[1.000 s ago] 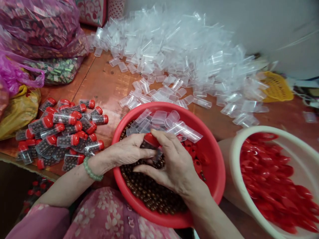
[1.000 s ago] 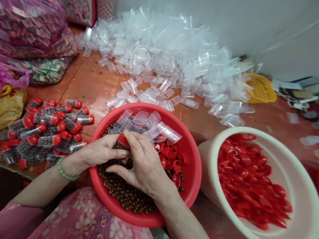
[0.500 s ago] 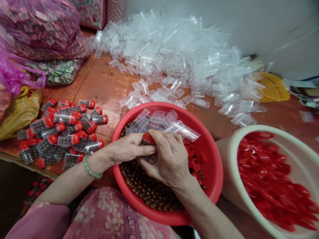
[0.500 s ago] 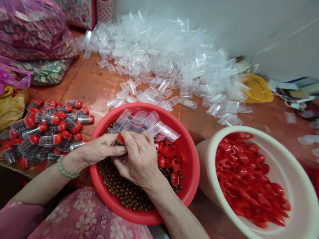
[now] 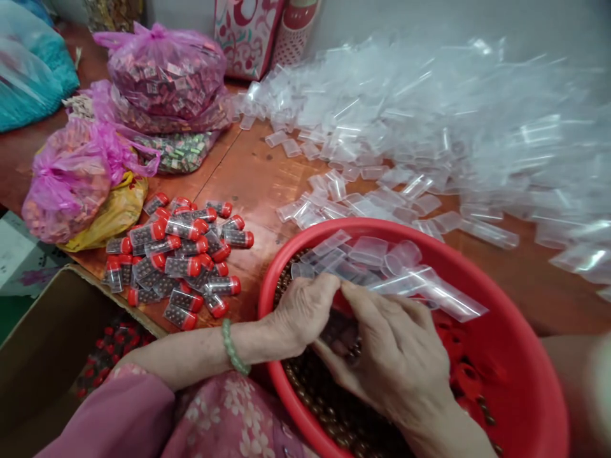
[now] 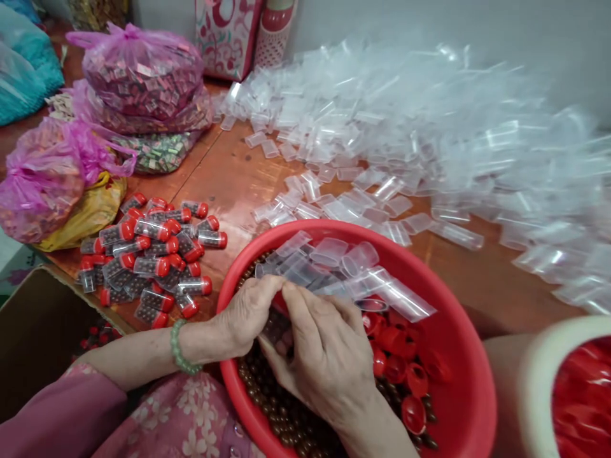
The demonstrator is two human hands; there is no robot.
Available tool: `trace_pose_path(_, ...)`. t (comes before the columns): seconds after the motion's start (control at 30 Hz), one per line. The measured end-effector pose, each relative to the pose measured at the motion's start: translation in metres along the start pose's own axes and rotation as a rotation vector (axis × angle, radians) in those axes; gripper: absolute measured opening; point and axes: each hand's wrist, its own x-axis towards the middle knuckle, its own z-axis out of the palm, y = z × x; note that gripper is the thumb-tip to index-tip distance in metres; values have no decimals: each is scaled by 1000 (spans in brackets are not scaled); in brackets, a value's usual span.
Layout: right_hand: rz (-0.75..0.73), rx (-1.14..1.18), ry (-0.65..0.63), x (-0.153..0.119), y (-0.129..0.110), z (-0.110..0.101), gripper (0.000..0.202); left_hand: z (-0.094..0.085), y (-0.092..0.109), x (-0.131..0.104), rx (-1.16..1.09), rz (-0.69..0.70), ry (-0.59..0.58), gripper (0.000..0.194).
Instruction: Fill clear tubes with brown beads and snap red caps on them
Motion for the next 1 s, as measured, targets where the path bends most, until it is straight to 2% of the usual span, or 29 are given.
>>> trace_pose_path(0.1,-25,3,94,-1,-7,-1,79,-3,6,-14,185,128,57,31)
trace_pose_path(0.2,-42,112,168,-2,-11,1,88,-10,22,-34,272,263,-22,35)
trace_pose_path(0.23,-33,157,156,-2,-11,3,90,-15,28,-41,318,317,-29,37)
trace_pose_path(0.3,-9,214,70,-4,-12,7,91,-32,40,-54,539,469,35,39)
trace_pose_path(0.33,1,226,19,-5,-12,9,88,-44,44,-60,711,547,129,39)
trace_pose_path(0.4,-3,214,-54,-6,-13,12,76,-74,48,-65,1078,680,454,38)
trace_pose_path(0.47,-23,200,-92,-7,-13,14,58,-108,45,-65,1376,720,716,35)
trace_pose_path(0.5,-24,200,-105,-7,-14,14,49,-124,42,-64,1489,707,801,31)
trace_pose_path(0.53,-20,200,-116,-6,-13,14,42,-139,39,-63,1572,693,851,27)
trace_pose_path(0.6,-2,199,-137,-4,-9,11,33,-162,32,-61,1667,690,869,18)
trace_pose_path(0.67,60,191,-144,-3,0,4,28,-171,29,-60,1695,735,855,14)
trace_pose_path(0.77,277,154,-78,-6,21,-12,20,-162,30,-57,1668,805,815,21)
trace_pose_path(0.87,475,146,-46,-10,37,-25,10,-130,33,-45,1540,867,686,21)
trace_pose_path(0.93,501,203,-128,-10,39,-26,7,-105,31,-31,1400,863,535,17)
trace_pose_path(1.0,467,277,-266,-4,36,-19,10,-85,28,-15,1246,792,408,16)
